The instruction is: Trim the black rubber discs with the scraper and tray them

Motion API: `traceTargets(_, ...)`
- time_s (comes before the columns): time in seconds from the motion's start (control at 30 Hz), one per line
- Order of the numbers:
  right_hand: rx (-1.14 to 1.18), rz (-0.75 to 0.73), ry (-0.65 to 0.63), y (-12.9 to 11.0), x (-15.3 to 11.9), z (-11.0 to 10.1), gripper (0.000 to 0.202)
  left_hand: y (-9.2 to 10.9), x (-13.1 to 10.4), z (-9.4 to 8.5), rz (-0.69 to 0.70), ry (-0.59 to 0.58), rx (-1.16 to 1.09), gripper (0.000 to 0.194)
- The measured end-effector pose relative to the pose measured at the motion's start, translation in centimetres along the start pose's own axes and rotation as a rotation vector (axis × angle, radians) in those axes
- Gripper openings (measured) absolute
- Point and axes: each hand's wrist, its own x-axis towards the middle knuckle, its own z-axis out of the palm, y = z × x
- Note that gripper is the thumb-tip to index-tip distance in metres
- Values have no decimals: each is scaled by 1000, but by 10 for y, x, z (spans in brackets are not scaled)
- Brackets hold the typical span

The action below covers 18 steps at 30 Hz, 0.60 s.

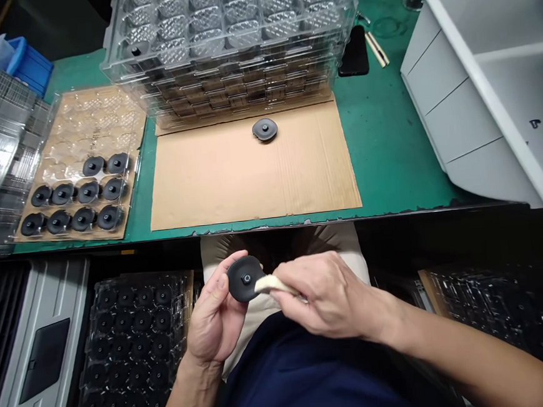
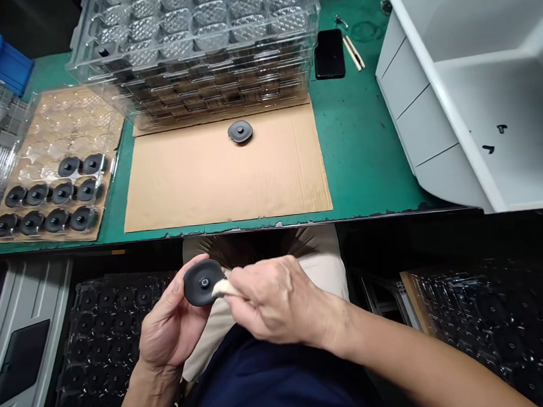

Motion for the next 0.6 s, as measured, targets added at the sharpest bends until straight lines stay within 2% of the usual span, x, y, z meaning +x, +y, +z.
traceTargets(0.13,-142,-23,50,4,6,-4,27,-2,2,-4,-67,-37,32,36)
traceTargets(0.33,-370,-266,-89,-6,16,-7,20,-9,6,-5,-220,-155,-26,31)
traceTargets(0.43,-341,-326,-100,0,25,-12,20,-10,7,0,-240,-213,-98,28)
traceTargets(0.5,-222,-259,-28,19,33,-19,23,-8,7,4,-218,-216,-112,27)
traceTargets(0.6,-90,-4,206,66,47,-36,25,-1,8,7,-205,-224,-80,45)
